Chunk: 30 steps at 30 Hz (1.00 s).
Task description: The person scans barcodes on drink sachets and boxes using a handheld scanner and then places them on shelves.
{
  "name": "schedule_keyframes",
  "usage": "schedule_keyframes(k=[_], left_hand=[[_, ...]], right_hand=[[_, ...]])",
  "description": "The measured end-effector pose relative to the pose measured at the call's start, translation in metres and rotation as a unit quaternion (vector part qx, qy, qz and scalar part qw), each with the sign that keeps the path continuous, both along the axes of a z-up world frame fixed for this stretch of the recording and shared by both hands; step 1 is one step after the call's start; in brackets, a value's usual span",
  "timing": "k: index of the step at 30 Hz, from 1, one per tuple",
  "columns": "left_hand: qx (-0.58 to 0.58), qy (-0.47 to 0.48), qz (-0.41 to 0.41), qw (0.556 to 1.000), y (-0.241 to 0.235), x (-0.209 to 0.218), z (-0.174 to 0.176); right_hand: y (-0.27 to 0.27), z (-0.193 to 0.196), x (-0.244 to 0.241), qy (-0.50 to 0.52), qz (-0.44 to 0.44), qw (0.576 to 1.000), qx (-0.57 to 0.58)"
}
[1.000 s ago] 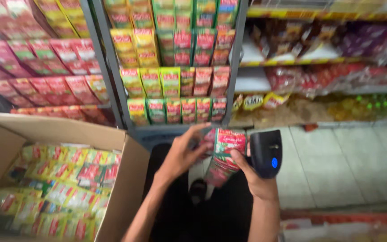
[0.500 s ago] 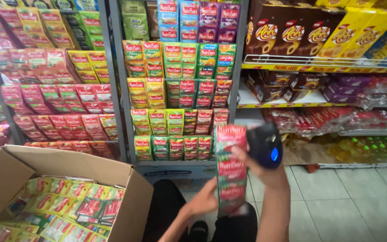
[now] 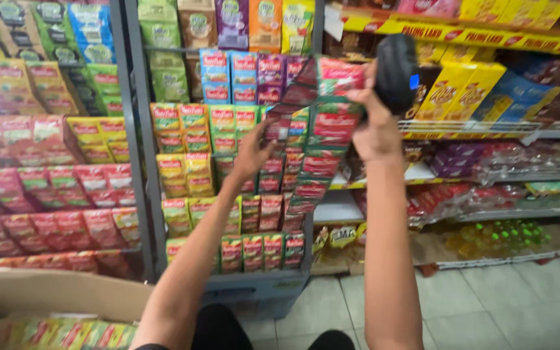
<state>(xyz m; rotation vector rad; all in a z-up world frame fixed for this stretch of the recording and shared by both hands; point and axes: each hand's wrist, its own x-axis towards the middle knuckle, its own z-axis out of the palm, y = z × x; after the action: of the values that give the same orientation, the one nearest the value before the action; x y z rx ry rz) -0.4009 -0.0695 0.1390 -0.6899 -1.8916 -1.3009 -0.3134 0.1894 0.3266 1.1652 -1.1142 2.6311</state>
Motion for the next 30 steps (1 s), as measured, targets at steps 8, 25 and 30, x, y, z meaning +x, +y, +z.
schedule_keyframes(k=[8, 25, 30], left_hand=[[-0.039, -0.007, 0.041, 0.998, -0.01, -0.001, 0.014], [-0.194, 0.012, 0.279, 0.94, -0.015, 0.033, -0.044], [-0.043, -0.279, -0.154, 0.947, -0.003, 0.048, -0.078]], right_hand=[[-0.029, -0.023, -0.044, -0.027, -0.019, 0.996, 0.086], [-0.058, -0.053, -0.077, -0.028, -0.042, 0.992, 0.115], [-0.084, -0.073, -0.123, -0.017, -0.109, 0.982, 0.151]])
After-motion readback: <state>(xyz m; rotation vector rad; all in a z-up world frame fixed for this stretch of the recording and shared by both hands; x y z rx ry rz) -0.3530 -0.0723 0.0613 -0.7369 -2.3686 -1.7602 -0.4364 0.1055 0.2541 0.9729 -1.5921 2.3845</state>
